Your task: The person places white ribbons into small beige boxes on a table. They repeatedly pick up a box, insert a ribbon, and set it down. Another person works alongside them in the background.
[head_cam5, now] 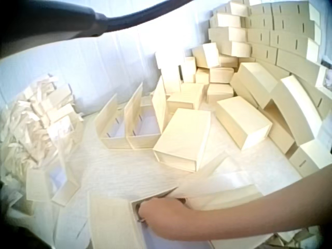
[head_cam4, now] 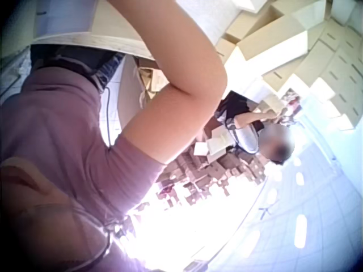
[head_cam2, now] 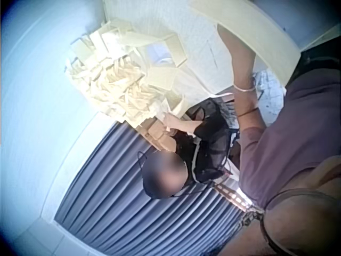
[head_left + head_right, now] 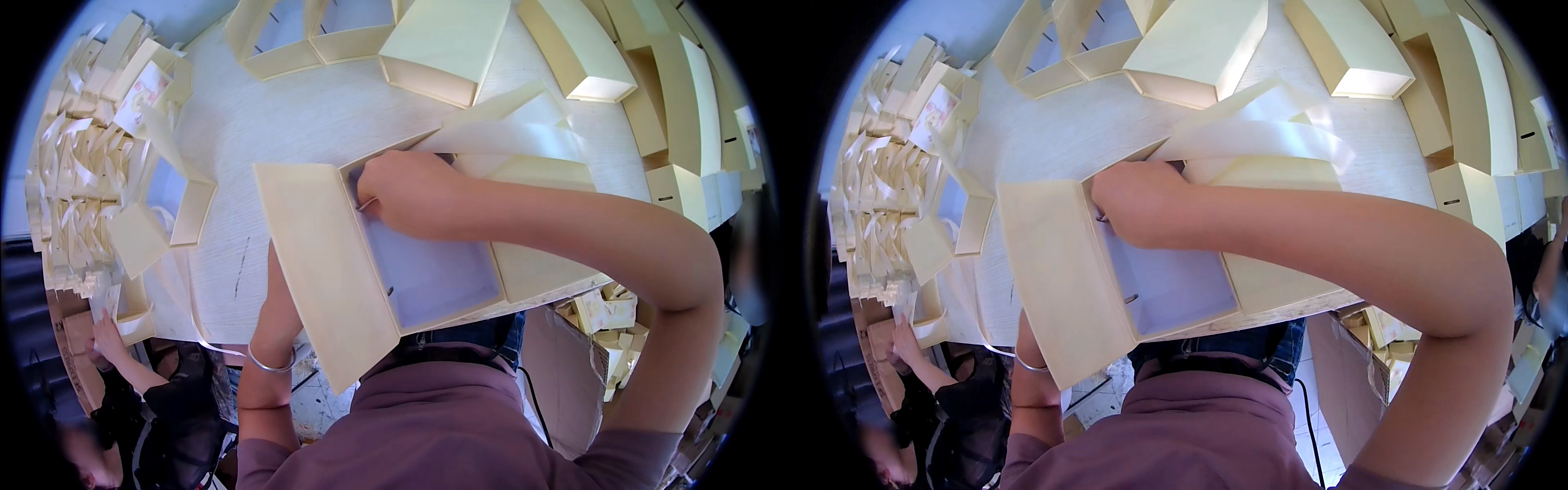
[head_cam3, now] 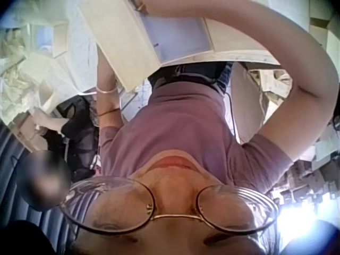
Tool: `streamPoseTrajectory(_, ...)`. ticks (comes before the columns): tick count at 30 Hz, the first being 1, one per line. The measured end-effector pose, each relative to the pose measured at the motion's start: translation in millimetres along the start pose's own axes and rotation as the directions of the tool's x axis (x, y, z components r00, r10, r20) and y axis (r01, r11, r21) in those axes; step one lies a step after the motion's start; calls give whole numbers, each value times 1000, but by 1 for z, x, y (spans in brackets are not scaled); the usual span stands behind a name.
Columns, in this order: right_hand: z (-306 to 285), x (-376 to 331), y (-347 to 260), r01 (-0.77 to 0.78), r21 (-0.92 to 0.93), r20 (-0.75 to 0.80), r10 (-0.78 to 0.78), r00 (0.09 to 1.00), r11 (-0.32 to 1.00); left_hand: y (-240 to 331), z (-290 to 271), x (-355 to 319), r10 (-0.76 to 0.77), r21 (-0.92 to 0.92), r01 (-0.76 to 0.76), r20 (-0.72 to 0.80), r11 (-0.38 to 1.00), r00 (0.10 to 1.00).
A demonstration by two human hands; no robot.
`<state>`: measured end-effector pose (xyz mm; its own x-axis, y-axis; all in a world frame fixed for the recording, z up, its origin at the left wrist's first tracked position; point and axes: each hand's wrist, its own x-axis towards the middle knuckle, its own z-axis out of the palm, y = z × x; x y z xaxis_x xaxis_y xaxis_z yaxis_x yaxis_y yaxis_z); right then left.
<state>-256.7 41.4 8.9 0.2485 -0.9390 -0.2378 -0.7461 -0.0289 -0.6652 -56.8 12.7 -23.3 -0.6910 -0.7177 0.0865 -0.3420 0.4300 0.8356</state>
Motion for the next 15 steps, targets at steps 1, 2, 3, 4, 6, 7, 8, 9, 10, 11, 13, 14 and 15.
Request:
streamPoseTrajectory(1,-2,-1,-2,-17,25,4,17,1000,1000,-2,1,1,4,29,-4,3,1000,1000)
streamPoseTrajectory(2,-5,-2,-4,-35,49,8,34,999,998,-3,-1,1,6,84,-7,19,996,1000)
streamPoseTrajectory(3,-9,-7,-5,5,37,-21,-4,1000,999,1,-7,2,7,168,-12,30,986,1000)
streamPoseTrajectory(4,-22,-16,-11,40,16,-53,-39,998,999,5,-12,4,13,247,-24,43,969,999)
streamPoseTrajectory(6,-42,-33,-8,128,284,-203,-71,977,950,13,-20,1,-98,239,113,-74,964,992)
streamPoseTrajectory(7,-53,-45,1,201,535,-316,-26,948,820,4,-24,-3,-146,116,164,-145,980,979)
streamPoseTrajectory(8,-77,-59,5,318,575,-391,-88,916,753,-9,-34,-11,-203,-11,205,-210,979,956)
streamPoseTrajectory(9,-93,-73,11,428,476,-572,-99,814,768,-16,-40,-12,-247,-146,216,-246,965,937)
streamPoseTrajectory(10,-114,-86,13,355,380,-605,-61,794,854,-16,-49,-17,-291,-418,146,-307,897,906)
streamPoseTrajectory(11,-125,-95,23,367,308,-651,-87,754,878,-12,-58,-23,-348,-649,40,-353,759,868)
streamPoseTrajectory(13,-146,-114,41,368,150,-737,-144,660,918,5,-68,-23,-462,-839,-193,-455,509,761)
streamPoseTrajectory(14,-157,-125,43,362,145,-796,-109,596,921,18,-74,-19,-520,-843,-291,-514,452,682)
streamPoseTrajectory(15,-171,-137,40,357,140,-848,-75,525,924,24,-77,-17,-580,-831,-388,-556,398,595)
